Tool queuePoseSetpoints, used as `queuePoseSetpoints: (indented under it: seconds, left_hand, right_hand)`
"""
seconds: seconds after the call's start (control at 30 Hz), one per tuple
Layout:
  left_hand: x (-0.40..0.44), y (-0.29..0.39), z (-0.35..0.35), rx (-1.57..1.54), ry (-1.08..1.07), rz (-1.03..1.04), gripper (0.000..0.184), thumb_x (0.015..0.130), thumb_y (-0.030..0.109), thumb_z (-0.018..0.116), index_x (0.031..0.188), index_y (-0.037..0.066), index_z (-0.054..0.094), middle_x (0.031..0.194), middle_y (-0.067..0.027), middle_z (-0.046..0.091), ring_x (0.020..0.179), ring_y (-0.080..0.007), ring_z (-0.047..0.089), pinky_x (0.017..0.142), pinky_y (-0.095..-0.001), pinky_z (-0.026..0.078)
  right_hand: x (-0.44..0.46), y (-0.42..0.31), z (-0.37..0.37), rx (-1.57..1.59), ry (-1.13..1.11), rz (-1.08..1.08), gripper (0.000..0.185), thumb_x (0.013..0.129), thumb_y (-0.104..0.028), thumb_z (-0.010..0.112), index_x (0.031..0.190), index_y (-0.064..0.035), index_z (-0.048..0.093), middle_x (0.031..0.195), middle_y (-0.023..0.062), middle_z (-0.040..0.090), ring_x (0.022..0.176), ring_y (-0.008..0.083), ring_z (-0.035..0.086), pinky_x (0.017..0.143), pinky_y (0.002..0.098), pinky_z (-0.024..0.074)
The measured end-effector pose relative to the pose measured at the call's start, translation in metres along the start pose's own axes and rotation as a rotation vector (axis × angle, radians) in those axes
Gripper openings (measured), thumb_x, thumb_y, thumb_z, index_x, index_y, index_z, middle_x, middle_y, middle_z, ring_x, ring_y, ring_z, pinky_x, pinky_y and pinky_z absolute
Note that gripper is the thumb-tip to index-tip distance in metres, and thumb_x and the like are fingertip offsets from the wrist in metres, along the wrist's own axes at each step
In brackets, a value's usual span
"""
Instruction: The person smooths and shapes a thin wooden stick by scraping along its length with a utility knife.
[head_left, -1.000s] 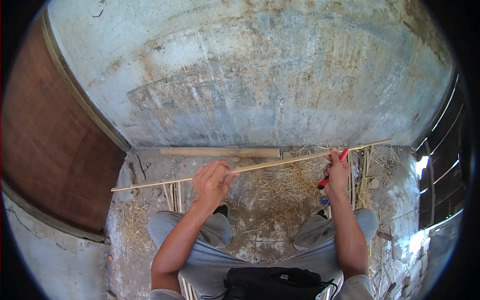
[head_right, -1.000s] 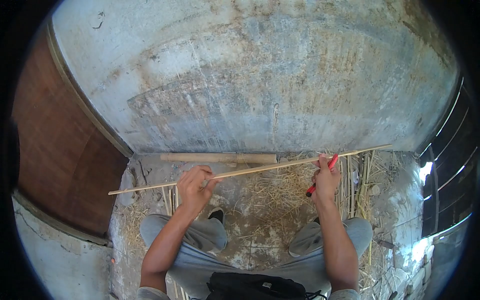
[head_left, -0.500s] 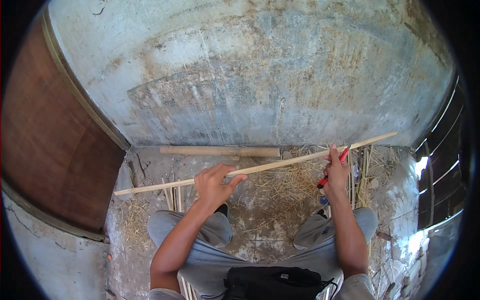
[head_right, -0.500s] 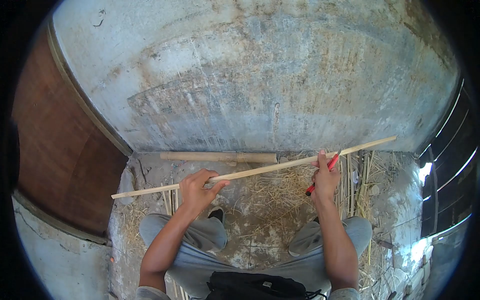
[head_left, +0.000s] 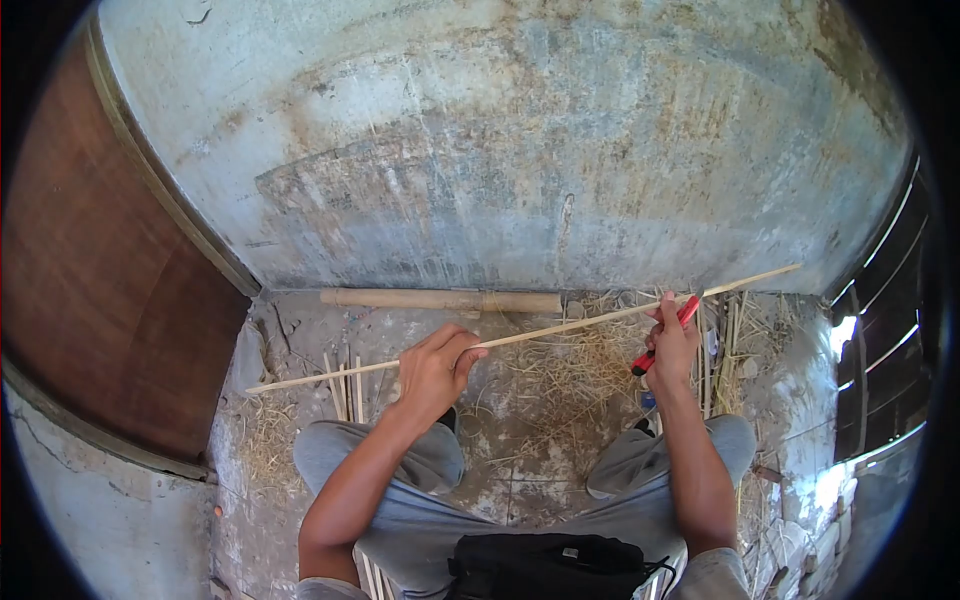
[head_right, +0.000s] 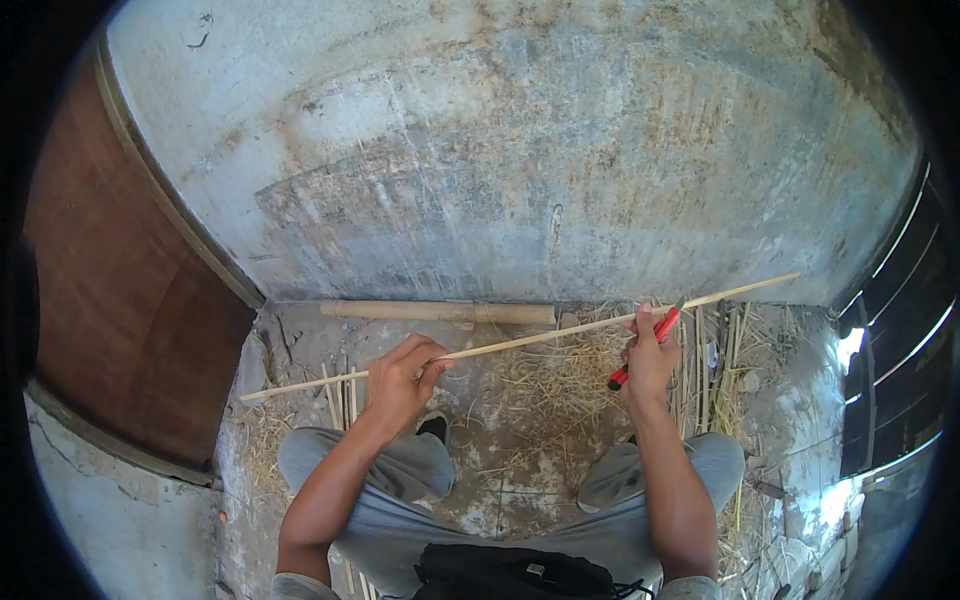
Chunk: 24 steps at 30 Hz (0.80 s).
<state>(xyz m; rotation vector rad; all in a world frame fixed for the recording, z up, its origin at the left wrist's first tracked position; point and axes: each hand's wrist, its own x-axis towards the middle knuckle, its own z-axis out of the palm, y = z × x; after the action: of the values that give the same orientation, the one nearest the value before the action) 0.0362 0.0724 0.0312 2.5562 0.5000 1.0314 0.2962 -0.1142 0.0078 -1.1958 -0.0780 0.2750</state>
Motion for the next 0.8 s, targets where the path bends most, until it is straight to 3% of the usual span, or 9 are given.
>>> queuePoseSetpoints:
  seconds: [0.3,0.43,0.63,0.8]
  left_hand:
    - [-0.001,-0.001,0.004,-0.242,0.023,-0.066,0.011,0.082,0.010,0.074,0.092,0.007,0.071,0.091,-0.0067,0.068,0.064,-0.0240,0.065,0.055,-0.0323,0.051]
    - [0.000,0.003,0.006,-0.271,0.022,-0.112,0.013,0.082,0.010,0.075,0.094,0.007,0.073,0.091,-0.0075,0.069,0.064,-0.0224,0.065,0.054,-0.0309,0.051]
    - [-0.003,-0.004,0.011,-0.260,0.000,-0.092,0.011,0.081,0.007,0.075,0.092,0.006,0.073,0.090,-0.0070,0.069,0.063,-0.0221,0.065,0.052,-0.0299,0.051]
    - [-0.003,-0.002,0.011,-0.270,0.125,0.029,0.010,0.082,-0.002,0.069,0.089,0.004,0.071,0.087,-0.0069,0.067,0.060,-0.0224,0.063,0.053,-0.0286,0.050]
  right_hand:
    - [-0.002,-0.002,0.003,0.014,0.018,-0.006,0.027,0.093,-0.033,0.067,0.081,-0.0111,0.056,0.073,0.0033,0.062,0.045,0.0036,0.037,0.042,0.0225,0.0308]
    - [-0.003,-0.003,0.002,-0.013,0.013,-0.007,0.028,0.093,-0.035,0.066,0.082,-0.0111,0.057,0.072,-0.0002,0.056,0.047,0.0034,0.036,0.043,0.0218,0.0313]
    - [-0.006,-0.006,0.003,-0.013,0.015,-0.013,0.030,0.094,-0.036,0.065,0.078,-0.0118,0.056,0.069,-0.0014,0.054,0.047,0.0033,0.035,0.043,0.0219,0.0306]
    - [-0.003,-0.003,0.000,0.008,0.009,-0.012,0.031,0.093,-0.036,0.066,0.077,-0.0120,0.056,0.069,-0.0014,0.054,0.047,0.0034,0.034,0.043,0.0222,0.0304]
